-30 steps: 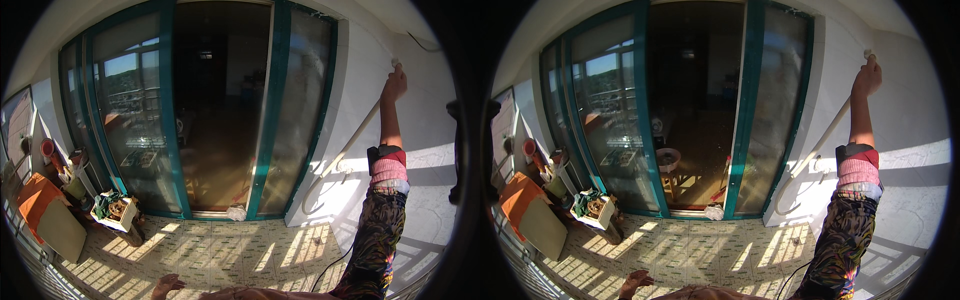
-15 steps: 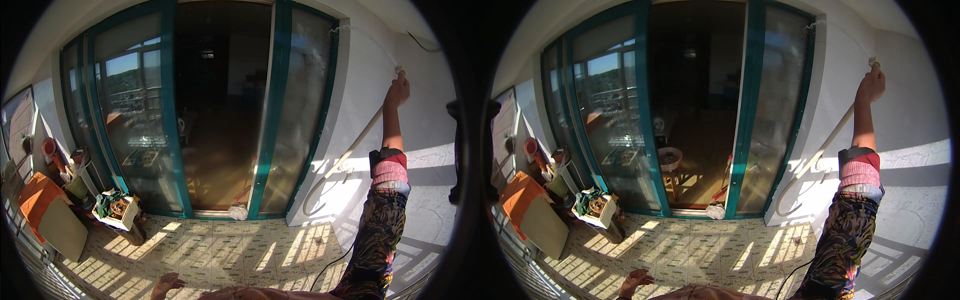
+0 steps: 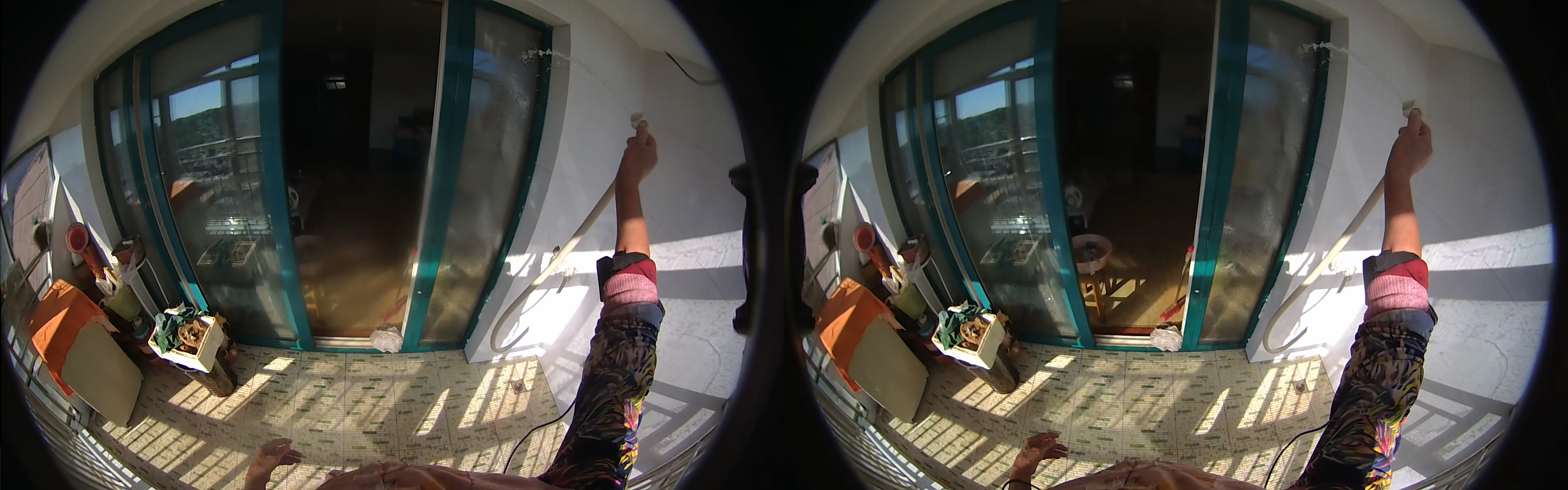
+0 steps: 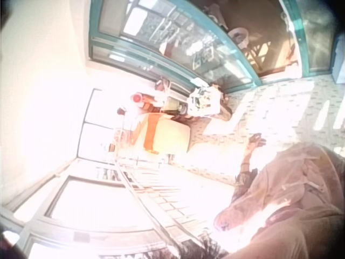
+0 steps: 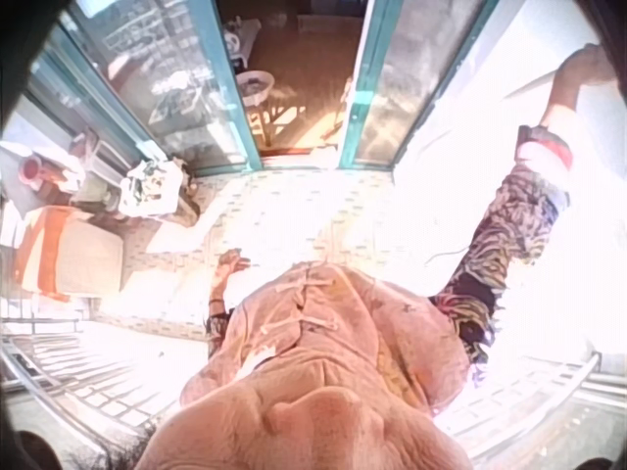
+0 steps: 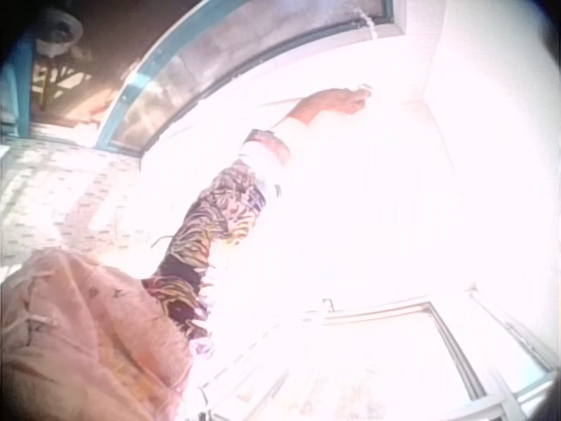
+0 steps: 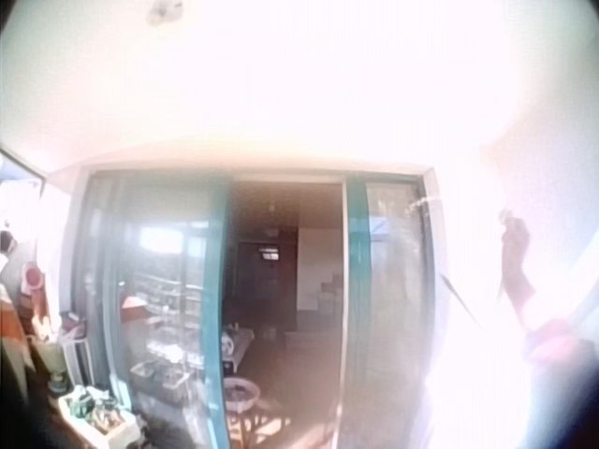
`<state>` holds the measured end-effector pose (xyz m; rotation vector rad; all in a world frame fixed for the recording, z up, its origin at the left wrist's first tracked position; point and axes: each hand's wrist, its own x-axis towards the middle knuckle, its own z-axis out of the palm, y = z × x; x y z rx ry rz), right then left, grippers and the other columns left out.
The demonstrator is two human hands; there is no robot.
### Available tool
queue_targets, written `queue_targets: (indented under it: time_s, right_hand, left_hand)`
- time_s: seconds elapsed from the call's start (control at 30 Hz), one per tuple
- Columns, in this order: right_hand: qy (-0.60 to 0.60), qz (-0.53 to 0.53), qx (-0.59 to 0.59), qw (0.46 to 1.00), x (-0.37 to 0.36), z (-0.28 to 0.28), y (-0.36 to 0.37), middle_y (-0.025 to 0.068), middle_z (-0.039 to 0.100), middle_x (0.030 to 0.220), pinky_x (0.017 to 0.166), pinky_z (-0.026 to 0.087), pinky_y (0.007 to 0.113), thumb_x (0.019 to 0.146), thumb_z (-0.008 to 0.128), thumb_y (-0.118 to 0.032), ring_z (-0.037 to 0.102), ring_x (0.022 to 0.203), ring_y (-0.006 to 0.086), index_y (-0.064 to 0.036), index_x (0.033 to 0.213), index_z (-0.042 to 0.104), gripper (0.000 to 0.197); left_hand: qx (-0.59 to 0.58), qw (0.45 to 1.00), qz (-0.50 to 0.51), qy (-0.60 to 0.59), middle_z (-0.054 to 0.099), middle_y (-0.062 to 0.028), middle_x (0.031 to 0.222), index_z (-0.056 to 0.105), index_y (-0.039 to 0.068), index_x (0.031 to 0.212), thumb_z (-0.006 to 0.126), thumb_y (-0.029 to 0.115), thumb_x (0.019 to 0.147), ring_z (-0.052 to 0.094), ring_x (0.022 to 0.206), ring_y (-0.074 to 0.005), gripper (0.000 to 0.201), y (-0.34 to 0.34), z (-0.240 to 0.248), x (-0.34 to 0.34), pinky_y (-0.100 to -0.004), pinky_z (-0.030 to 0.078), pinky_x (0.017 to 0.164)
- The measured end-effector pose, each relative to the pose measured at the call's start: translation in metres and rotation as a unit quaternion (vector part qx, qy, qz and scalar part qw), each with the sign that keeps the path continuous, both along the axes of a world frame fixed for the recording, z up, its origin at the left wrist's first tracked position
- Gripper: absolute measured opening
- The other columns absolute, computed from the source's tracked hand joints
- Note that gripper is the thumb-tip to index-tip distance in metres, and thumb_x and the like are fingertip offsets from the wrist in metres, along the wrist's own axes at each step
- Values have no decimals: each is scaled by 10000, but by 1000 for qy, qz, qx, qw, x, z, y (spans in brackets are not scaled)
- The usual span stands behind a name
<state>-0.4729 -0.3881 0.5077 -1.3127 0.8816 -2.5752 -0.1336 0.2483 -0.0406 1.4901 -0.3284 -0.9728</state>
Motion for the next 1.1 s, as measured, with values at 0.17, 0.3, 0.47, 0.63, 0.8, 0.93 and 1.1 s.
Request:
queue_targets:
  time_s: [0.17,0.3,0.47,0.63,0.8,0.93,1.1]
  right_hand:
    - [-1,45,-9,999,4,-7,-5,27,581,640,570,419,309,884,591,-469,503,577,114,-7,896,697,475]
    - [2,58,-12,998,8,-12,-4,12,557,627,555,399,290,887,597,-454,476,571,93,-1,886,692,463]
    - [5,76,-2,997,13,-15,0,-6,523,615,529,369,279,893,598,-435,441,558,78,-4,874,690,440]
    - [20,71,-10,997,15,-18,1,-13,502,606,519,352,284,896,595,-437,423,550,78,-5,879,694,444]
    - [35,62,-4,997,17,-20,0,-14,484,594,524,350,285,896,595,-436,417,551,79,-1,888,701,448]
    - [35,72,-3,997,20,-21,4,-13,477,592,533,349,287,899,592,-429,410,560,79,4,890,700,447]
    - [41,70,-25,996,24,-15,15,-4,478,603,536,348,286,900,590,-415,403,566,83,12,884,693,440]
  left_hand:
    - [14,1000,1,-7,709,-200,966,560,-39,1225,622,293,945,714,868,-270,438,-1,6,-3,-352,577,778]
    - [15,1000,9,-11,708,-205,968,558,-40,1222,615,295,950,715,866,-271,435,1,0,-3,-353,577,781]
    - [1,1000,7,-15,708,-210,964,557,-42,1217,610,286,954,716,863,-273,423,5,-5,-4,-344,580,772]
    - [-12,1000,6,-12,708,-212,954,561,-34,1211,605,265,959,718,860,-275,394,7,-11,-5,-328,589,758]
    - [-12,1000,11,-16,708,-212,949,564,-30,1206,605,255,960,719,855,-275,379,8,-16,-4,-321,596,748]
    - [-17,1000,15,-21,708,-212,947,566,-28,1201,606,250,960,720,848,-275,370,10,-18,-4,-317,598,740]
    - [-24,999,17,-15,705,-217,958,557,-25,1212,597,243,964,717,864,-283,368,11,-18,-7,-324,596,759]
